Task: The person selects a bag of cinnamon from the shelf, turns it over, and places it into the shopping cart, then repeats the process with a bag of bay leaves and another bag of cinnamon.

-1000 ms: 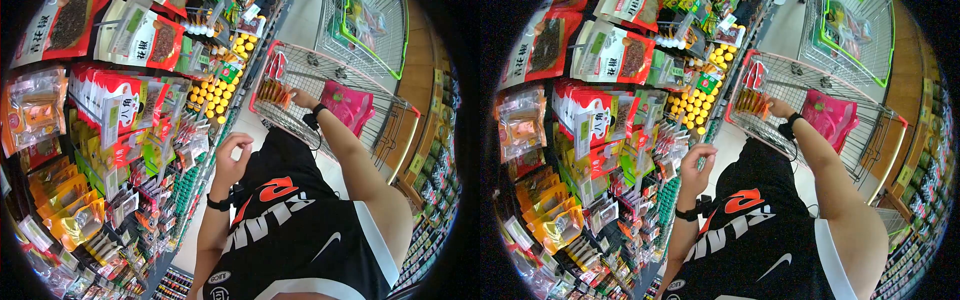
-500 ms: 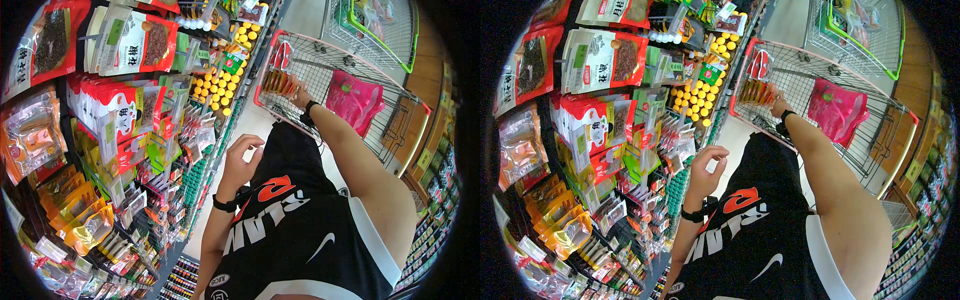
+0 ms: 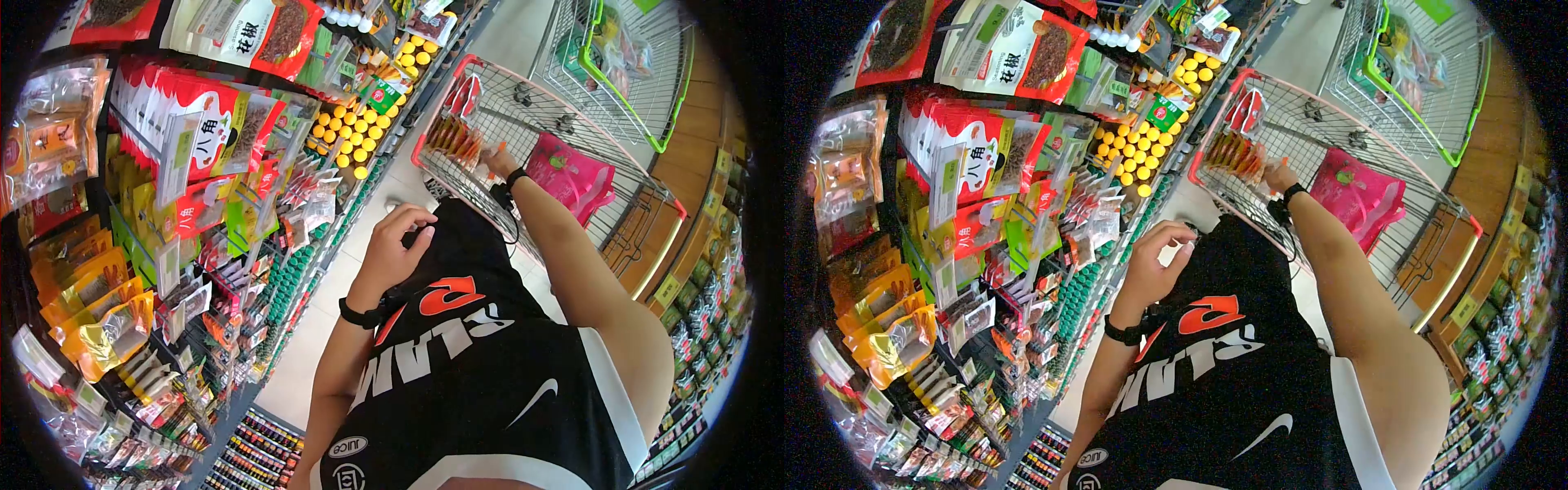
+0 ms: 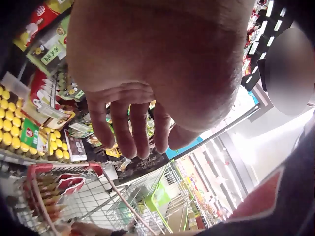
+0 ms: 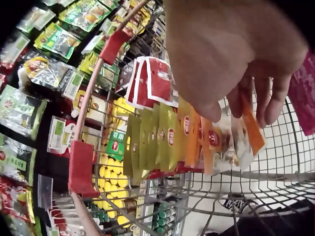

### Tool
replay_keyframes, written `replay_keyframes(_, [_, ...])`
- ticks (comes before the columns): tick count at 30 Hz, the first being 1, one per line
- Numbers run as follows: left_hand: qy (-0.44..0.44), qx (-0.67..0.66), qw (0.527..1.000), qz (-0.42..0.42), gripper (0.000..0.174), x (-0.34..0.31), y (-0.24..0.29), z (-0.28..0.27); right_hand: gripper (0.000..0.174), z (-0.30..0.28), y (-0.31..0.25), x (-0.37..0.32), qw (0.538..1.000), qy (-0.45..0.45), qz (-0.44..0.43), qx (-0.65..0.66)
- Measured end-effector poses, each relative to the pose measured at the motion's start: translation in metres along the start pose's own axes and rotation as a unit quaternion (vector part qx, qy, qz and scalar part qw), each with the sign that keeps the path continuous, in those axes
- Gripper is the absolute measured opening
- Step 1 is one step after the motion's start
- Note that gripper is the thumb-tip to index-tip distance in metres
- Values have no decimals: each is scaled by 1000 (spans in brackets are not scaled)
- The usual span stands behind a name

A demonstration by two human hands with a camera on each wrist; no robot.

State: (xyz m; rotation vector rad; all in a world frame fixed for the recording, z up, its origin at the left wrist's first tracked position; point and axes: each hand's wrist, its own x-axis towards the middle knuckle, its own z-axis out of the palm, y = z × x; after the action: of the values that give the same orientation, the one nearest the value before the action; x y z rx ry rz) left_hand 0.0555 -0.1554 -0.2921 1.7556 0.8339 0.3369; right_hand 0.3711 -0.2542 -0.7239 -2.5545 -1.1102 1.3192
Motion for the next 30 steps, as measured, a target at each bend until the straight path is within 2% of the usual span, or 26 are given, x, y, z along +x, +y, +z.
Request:
replay_keyframes(2, [-14,-7,1000,6,14,0,-3,5,43,-46,-18,-33,1000,9,17,3])
replay_keyframes(3, [-22,-9,1000,12,14,1,-3,7,52,-48,-18,-34,996,64,55,33])
replay_keyframes(6, [-65,9,997,38,13,9,2,7,49,-79,-9,-45,998,45,0,37])
replay_keyframes(7, [-71,21,996,50,14,12,2,6,44,-90,-17,-60,994,90,-32,61])
replay_keyframes(10, [-75,41,994,64,21,21,-6,3,37,-160,-84,-138,987,83,-68,121])
replay_keyframes(12, [-63,39,996,48,29,29,-18,0,32,-213,-135,-204,973,28,-130,187])
replay_keyframes(13, [-24,24,999,-4,44,30,-33,3,32,-229,-146,-223,953,-7,-196,233])
replay_keyframes(15, [52,-135,989,-29,49,34,-60,7,33,-252,-162,-250,888,-74,-325,317])
replay_keyframes(16, [86,-214,972,-41,52,38,-48,2,34,-260,-172,-261,879,-84,-344,319])
replay_keyframes(17, [1,-307,950,-47,53,36,-36,-11,34,-267,-182,-271,870,-95,-362,320])
replay_keyframes(18, [-24,-331,941,-63,51,33,-36,-19,35,-271,-191,-278,861,-107,-382,319])
replay_keyframes(20, [-1,-383,923,-37,48,23,-33,-25,31,-269,-209,-278,881,-80,-382,266])
replay_keyframes(22, [25,-349,937,-20,42,14,-30,-35,28,-260,-230,-279,886,-56,-386,250])
replay_keyframes(23, [40,-332,942,-14,40,9,-30,-40,25,-255,-237,-272,864,-75,-398,299])
replay_keyframes(26, [121,-308,944,15,34,-7,-33,-52,27,-235,-270,-277,840,-39,-408,356])
replay_keyframes(27, [154,-287,945,33,36,-14,-29,-57,28,-234,-280,-278,854,-50,-392,338])
replay_keyframes(28, [198,-264,943,47,36,-20,-30,-60,28,-230,-291,-283,863,40,-410,292])
replay_keyframes(30, [286,-216,931,72,35,-33,-29,-69,30,-217,-316,-297,850,219,-437,197])
